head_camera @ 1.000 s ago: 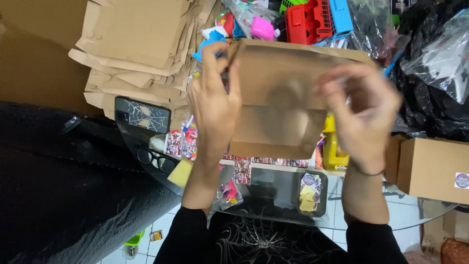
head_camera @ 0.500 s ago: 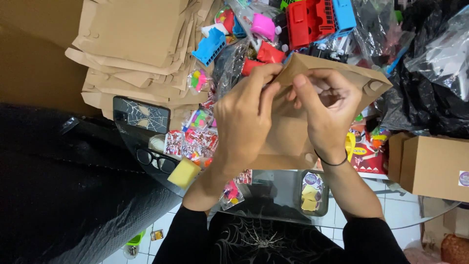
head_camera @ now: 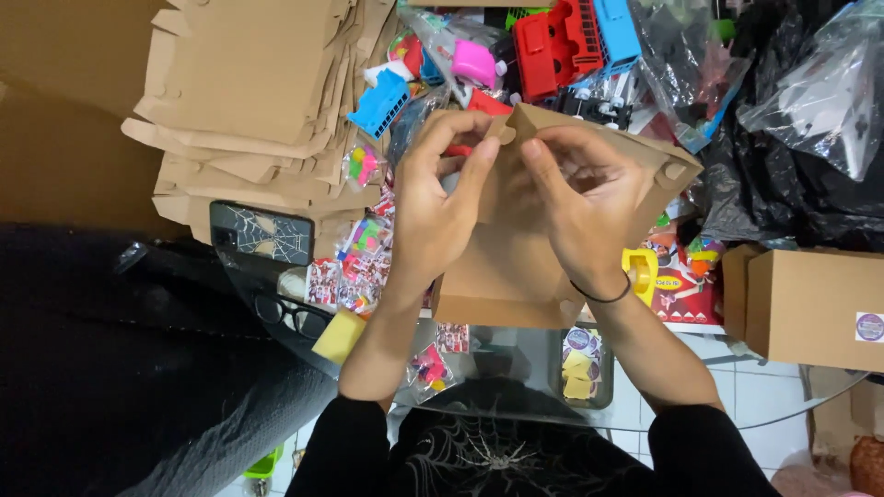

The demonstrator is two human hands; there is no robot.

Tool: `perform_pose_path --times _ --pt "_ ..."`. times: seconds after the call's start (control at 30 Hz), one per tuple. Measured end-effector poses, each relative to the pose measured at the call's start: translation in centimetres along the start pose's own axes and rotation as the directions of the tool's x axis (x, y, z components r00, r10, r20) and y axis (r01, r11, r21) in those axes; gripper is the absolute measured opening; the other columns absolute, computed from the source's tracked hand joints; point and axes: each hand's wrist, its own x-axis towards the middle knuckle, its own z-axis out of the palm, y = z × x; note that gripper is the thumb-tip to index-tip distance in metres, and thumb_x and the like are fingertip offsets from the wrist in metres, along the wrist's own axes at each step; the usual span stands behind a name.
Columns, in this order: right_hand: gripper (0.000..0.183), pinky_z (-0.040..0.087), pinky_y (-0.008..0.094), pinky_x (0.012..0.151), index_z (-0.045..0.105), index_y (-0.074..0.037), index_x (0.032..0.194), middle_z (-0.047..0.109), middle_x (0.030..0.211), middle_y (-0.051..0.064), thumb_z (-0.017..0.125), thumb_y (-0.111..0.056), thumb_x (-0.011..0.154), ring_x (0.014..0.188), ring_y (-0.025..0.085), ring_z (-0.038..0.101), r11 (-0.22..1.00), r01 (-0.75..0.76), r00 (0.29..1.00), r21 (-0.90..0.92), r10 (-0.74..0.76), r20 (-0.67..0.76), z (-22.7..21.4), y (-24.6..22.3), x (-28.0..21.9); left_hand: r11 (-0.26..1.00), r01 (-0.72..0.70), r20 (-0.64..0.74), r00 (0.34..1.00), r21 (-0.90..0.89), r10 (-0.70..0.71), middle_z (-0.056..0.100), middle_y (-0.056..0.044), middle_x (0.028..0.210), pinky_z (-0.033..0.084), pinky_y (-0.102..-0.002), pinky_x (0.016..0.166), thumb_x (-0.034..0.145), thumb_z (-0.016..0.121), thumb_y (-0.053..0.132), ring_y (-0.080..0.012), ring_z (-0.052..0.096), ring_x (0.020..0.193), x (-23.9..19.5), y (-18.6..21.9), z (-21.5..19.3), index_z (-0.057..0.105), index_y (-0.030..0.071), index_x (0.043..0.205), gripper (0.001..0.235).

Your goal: The person assembles flat cardboard boxes by folding the side flaps and tucking the tabs into slots to form the box structure. They handle multiple boxes, picking them from a stack, folding them into shape, and placing the finished boxes on the table.

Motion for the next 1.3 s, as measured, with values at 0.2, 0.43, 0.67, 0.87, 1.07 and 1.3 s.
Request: perform_pose_path --times 0.2,0.43,0.67,0.87,1.07,1.3 --pt "0.009 0.055 0.021 0.057 0.073 -0.001 0.100 0.071 0.078 0.005 0.076 -0.010 0.100 0.071 0.010 0.068 0.992 -0.083 0.996 0.092 0.086 -0.037 0.1 1.7 -0.5 0.997 0.065 0.020 0.998 -0.040 -0.064 0.061 -0.008 0.115 0.062 -0.039 0.090 0.105 0.062 0.025 -0.0241 0.067 0.112 -0.2 1.6 0.4 0.065 0.008 0.115 0.020" --pt "0.011 0.056 0.022 0.056 0.073 -0.003 0.098 0.072 0.079 0.006 0.076 -0.013 0.098 0.070 0.011 0.068 0.976 -0.135 0.990 0.169 0.142 -0.028 -0.6 2.9 -0.2 0.994 0.084 -0.001 0.996 -0.074 -0.084 0.060 -0.011 0.114 0.062 -0.043 0.088 0.102 0.067 0.020 -0.0293 0.069 0.111 -0.1 1.3 0.9 0.066 0.003 0.111 0.019" --pt "0.015 0.055 0.022 0.055 0.073 -0.001 0.099 0.069 0.073 0.006 0.078 -0.015 0.097 0.068 0.010 0.067 0.975 -0.138 0.990 0.175 0.139 0.004 -1.2 2.7 -0.3 0.995 0.068 -0.042 0.997 -0.076 -0.071 0.060 -0.005 0.111 0.064 -0.041 0.086 0.101 0.069 0.023 -0.0232 0.071 0.108 -0.4 1.2 1.5 0.070 0.006 0.106 0.017" --pt "0.015 0.054 0.021 0.054 0.073 -0.001 0.098 0.071 0.074 0.007 0.080 -0.013 0.095 0.068 0.011 0.068 0.977 -0.140 0.990 0.162 0.139 0.017 -1.8 2.9 0.1 0.995 0.074 -0.066 0.995 -0.069 -0.079 0.061 -0.004 0.109 0.064 -0.039 0.087 0.099 0.071 0.024 -0.0213 0.070 0.107 -0.5 1.3 2.0 0.071 0.006 0.105 0.019" --pt "0.014 0.053 0.021 0.054 0.073 0.001 0.099 0.072 0.075 0.010 0.080 -0.010 0.094 0.069 0.014 0.070 0.973 -0.152 0.988 0.172 0.144 0.059 -1.3 2.3 0.1 0.995 0.078 -0.072 0.994 -0.063 -0.082 0.063 -0.005 0.109 0.063 -0.037 0.085 0.098 0.071 0.023 -0.0198 0.070 0.106 -0.3 0.9 1.2 0.071 0.005 0.105 0.019" --pt "0.014 0.052 0.022 0.056 0.072 0.003 0.103 0.072 0.079 0.010 0.077 -0.009 0.097 0.072 0.015 0.068 0.977 -0.147 0.988 0.153 0.136 0.079 -1.0 2.0 -0.1 0.993 0.095 -0.036 0.995 -0.073 -0.098 0.063 -0.006 0.107 0.064 -0.037 0.083 0.098 0.071 0.022 -0.0214 0.069 0.103 0.2 0.9 0.6 0.071 0.004 0.103 0.018"
